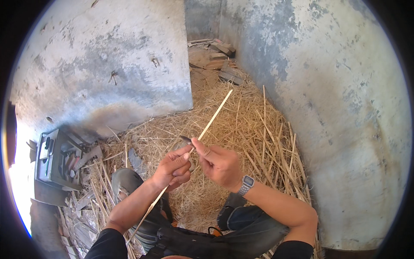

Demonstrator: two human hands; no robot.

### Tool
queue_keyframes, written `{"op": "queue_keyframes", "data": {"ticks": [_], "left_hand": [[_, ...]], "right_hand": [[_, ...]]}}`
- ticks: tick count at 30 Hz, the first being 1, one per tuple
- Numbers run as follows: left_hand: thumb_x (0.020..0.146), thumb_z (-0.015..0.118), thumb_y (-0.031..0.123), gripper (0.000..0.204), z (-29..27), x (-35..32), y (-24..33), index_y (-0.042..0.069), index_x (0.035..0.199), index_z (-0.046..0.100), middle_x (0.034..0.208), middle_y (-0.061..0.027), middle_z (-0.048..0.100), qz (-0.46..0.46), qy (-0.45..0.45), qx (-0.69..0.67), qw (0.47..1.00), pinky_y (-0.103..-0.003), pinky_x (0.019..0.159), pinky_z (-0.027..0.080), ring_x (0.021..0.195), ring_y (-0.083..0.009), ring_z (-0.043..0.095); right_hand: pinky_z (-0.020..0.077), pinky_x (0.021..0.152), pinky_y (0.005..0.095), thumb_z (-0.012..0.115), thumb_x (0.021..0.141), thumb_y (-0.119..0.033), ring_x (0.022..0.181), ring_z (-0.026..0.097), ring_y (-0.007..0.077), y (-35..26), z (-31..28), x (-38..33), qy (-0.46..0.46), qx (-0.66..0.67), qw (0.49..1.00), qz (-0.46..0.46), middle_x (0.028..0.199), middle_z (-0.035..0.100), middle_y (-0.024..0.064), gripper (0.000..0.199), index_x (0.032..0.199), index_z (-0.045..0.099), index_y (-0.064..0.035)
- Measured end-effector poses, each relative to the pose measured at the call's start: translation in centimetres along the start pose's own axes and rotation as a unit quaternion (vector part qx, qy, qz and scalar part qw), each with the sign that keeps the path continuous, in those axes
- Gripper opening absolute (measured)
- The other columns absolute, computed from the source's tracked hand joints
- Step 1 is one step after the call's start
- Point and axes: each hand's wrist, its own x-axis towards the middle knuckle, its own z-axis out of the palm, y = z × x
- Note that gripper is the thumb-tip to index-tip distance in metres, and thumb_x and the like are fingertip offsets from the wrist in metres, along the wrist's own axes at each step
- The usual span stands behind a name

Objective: The person whittles a thin wooden stick with a knife, peeling off long shavings while holding the stick in the left hand and the tool in the right.

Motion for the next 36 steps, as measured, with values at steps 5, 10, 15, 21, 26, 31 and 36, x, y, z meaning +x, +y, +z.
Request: {"op": "queue_keyframes", "data": {"ticks": [5,10,15,21,26,31,36], "left_hand": [[0.107,0.046,0.019,0.041,0.3,0.0,0.1,0.008,0.147,0.045,0.054,0.0063,0.028,-0.036,0.002,0.002,0.999,-0.02,0.042,0.026,0.04,-0.0051,0.025],[0.107,0.047,0.018,0.038,-0.8,0.2,-0.2,0.008,0.143,0.048,0.053,0.0056,0.031,-0.015,0.0,0.001,1.0,-0.021,0.04,0.026,0.038,-0.0057,0.028],[0.105,0.051,0.015,0.045,-0.6,0.5,-0.2,0.006,0.149,0.044,0.054,0.0039,0.041,0.079,0.025,0.154,0.985,-0.021,0.041,0.03,0.04,-0.0051,0.035],[0.105,0.053,0.014,0.051,0.3,0.2,-0.4,0.007,0.153,0.038,0.059,0.0041,0.047,0.072,0.015,0.281,0.957,-0.021,0.044,0.034,0.049,-0.003,0.043],[0.105,0.053,0.018,0.052,0.9,-0.6,-0.6,0.007,0.153,0.037,0.069,0.0002,0.057,0.026,0.009,0.344,0.939,-0.021,0.05,0.044,0.058,-0.0052,0.054],[0.104,0.054,0.018,0.058,0.0,-1.9,0.9,0.003,0.155,0.03,0.084,-0.0025,0.064,-0.058,-0.099,0.453,0.884,-0.023,0.061,0.05,0.071,-0.007,0.062],[0.106,0.05,0.016,0.055,-0.7,-2.8,0.4,0.004,0.155,0.03,0.074,0.0025,0.053,-0.073,-0.098,0.374,0.919,-0.024,0.059,0.046,0.063,-0.0056,0.052]], "right_hand": [[0.031,0.039,0.0283,0.062,0.097,-0.011,0.04,0.042,0.0103,3.6,-2.1,1.8,0.035,-0.029,0.995,0.094,0.048,0.047,0.0013,0.027,0.122,0.071,-0.0079],[0.0344,0.039,0.0273,0.064,0.094,-0.009,0.041,0.045,0.0105,0.2,0.0,-0.4,-0.001,-0.027,0.999,0.017,0.051,0.052,0.0014,0.038,0.132,0.065,-0.0095],[0.0395,0.047,0.0226,0.069,0.092,-0.012,0.055,0.052,0.0042,2.0,-2.3,1.3,-0.028,0.066,0.977,0.199,0.072,0.067,-0.0013,0.041,0.133,0.064,-0.0081],[0.0353,0.05,0.0175,0.075,0.091,-0.017,0.062,0.048,-0.001,1.9,-3.7,3.1,0.054,0.21,0.938,0.269,0.081,0.069,0.0002,0.043,0.131,0.064,-0.0023],[0.0377,0.049,0.0179,0.074,0.09,-0.01,0.058,0.048,-0.0008,3.6,-4.4,2.6,0.018,0.176,0.944,0.278,0.08,0.068,-0.0009,0.045,0.132,0.062,-0.0017],[0.0372,0.044,0.0198,0.073,0.09,-0.007,0.05,0.046,0.0018,6.8,-7.3,3.4,0.185,0.149,0.919,0.314,0.073,0.064,-0.0025,0.043,0.132,0.064,-0.0066],[0.0407,0.044,0.0209,0.068,0.095,-0.008,0.049,0.048,0.0033,8.4,-8.1,2.3,0.161,0.093,0.931,0.313,0.074,0.066,-0.0001,0.038,0.132,0.064,-0.0079]]}}
